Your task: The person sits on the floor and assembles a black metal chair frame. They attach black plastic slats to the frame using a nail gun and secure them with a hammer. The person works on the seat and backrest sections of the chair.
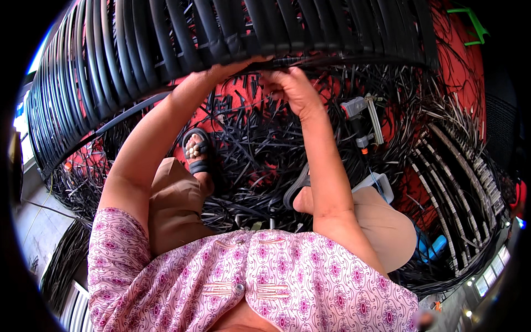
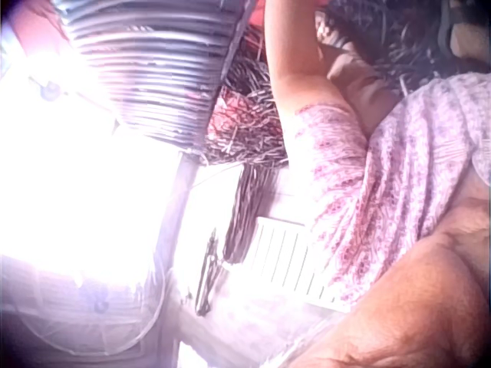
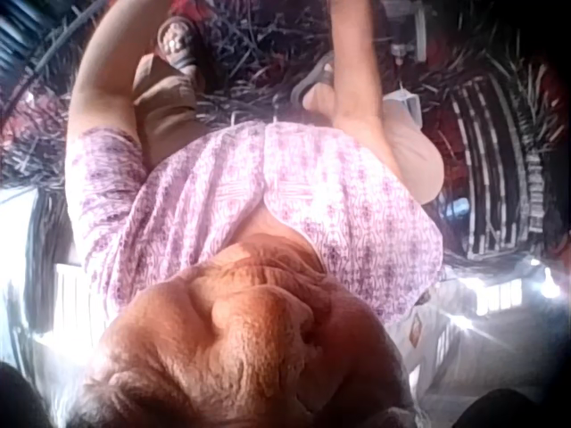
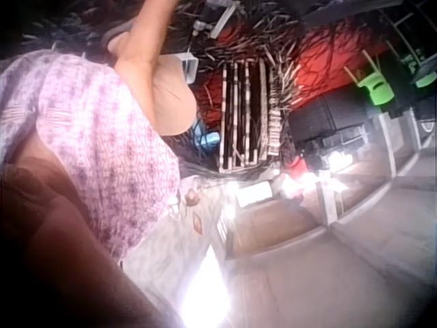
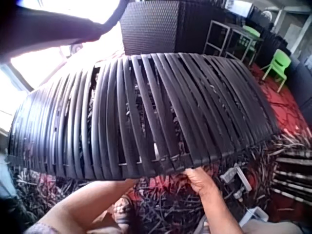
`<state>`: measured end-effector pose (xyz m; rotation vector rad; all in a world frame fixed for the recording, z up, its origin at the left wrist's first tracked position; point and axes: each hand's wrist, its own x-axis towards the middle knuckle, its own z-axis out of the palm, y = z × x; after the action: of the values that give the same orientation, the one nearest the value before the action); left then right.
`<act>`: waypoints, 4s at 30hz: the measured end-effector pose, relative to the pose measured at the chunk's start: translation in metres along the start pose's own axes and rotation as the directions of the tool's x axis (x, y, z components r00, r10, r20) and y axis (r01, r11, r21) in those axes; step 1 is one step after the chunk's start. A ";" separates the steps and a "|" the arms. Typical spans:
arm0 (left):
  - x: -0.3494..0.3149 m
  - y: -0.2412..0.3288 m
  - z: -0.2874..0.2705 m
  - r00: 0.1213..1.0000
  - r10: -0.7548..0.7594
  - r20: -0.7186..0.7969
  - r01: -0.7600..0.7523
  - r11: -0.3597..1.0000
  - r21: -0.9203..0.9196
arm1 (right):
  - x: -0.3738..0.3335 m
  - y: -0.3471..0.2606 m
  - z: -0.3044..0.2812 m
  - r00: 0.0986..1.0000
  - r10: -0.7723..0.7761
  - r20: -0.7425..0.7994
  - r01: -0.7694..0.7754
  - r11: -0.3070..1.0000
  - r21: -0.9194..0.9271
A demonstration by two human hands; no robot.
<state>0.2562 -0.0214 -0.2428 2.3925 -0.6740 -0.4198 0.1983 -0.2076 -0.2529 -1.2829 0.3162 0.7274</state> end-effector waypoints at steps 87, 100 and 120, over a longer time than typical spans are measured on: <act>0.052 -0.024 0.040 0.931 0.362 -0.054 -0.338 0.906 0.255 | -0.061 0.175 -0.283 0.493 -0.243 -0.835 -0.715 0.434 -0.548; 0.053 -0.024 0.046 0.950 0.310 -0.042 -0.300 0.940 0.161 | -0.075 0.165 -0.293 0.226 -0.647 -0.728 -0.559 0.525 -0.641; 0.052 -0.035 0.063 0.911 0.392 -0.126 -0.344 0.893 0.289 | -0.075 0.179 -0.308 0.757 -0.181 -0.628 -0.608 0.155 -0.778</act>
<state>0.2838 -0.0561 -0.3204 2.4252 -1.1321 0.0546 0.0807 -0.5030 -0.4294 -2.8919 0.6384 0.7643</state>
